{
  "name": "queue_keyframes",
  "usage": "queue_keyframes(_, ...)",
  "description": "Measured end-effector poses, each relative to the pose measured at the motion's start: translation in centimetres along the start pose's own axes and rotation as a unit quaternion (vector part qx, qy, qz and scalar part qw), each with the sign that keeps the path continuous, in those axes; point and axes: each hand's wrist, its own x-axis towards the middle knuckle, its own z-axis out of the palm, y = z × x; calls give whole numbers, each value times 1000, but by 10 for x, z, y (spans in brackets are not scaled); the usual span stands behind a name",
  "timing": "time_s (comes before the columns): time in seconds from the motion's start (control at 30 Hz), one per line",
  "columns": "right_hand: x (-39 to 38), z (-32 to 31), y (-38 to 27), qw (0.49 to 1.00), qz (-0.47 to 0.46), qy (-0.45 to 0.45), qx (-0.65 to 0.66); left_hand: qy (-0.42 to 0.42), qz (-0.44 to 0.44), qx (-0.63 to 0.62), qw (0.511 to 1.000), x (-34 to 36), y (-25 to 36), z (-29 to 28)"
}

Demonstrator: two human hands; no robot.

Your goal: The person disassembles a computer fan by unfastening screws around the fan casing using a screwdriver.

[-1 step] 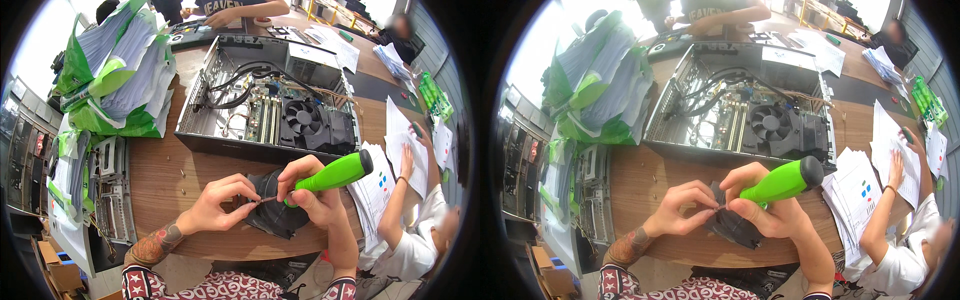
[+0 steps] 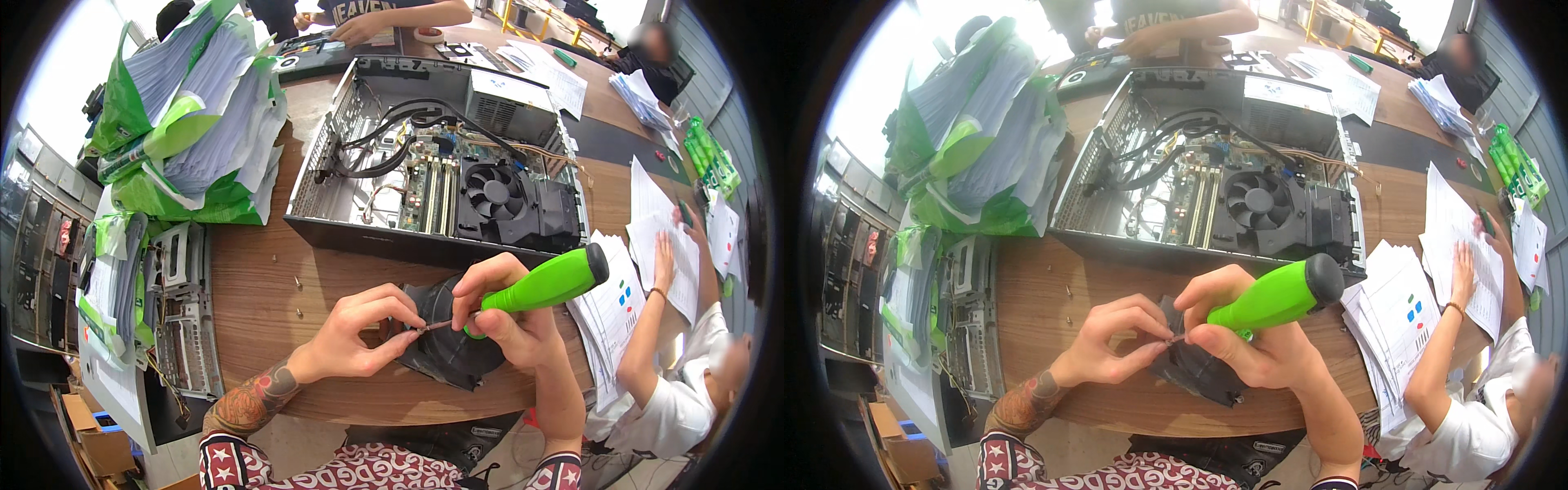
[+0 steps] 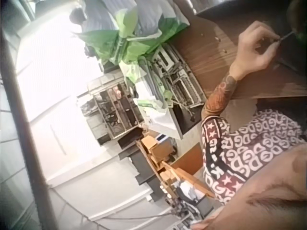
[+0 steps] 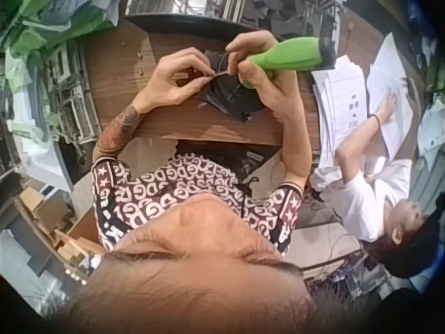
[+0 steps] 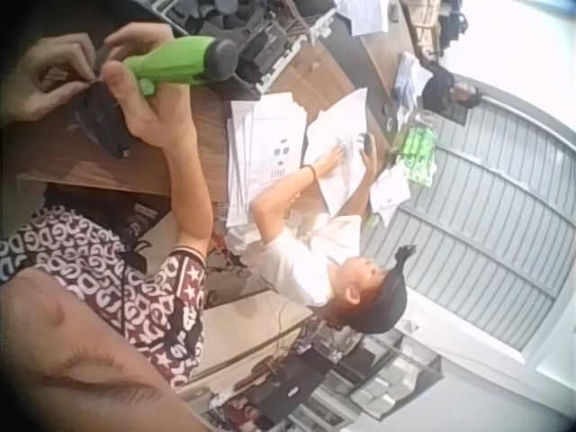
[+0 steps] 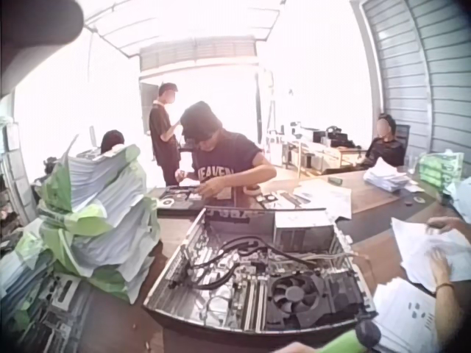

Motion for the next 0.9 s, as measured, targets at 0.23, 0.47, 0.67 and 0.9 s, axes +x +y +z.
queue_keyframes(0.23,5,-3,-8,997,33,-43,55,-1,-4,-9,1000,0,0,-1)
queue_keyframes(0.47,2,-7,-8,990,64,-22,122,-9,5,-5,1000,3,-2,-2)
queue_keyframes(0.67,0,-2,9,991,-118,5,-57,2,-9,-28,1000,2,-2,-1)
queue_keyframes(0.9,3,1,9,995,-89,0,-46,-2,-8,-43,999,1,-5,-2)
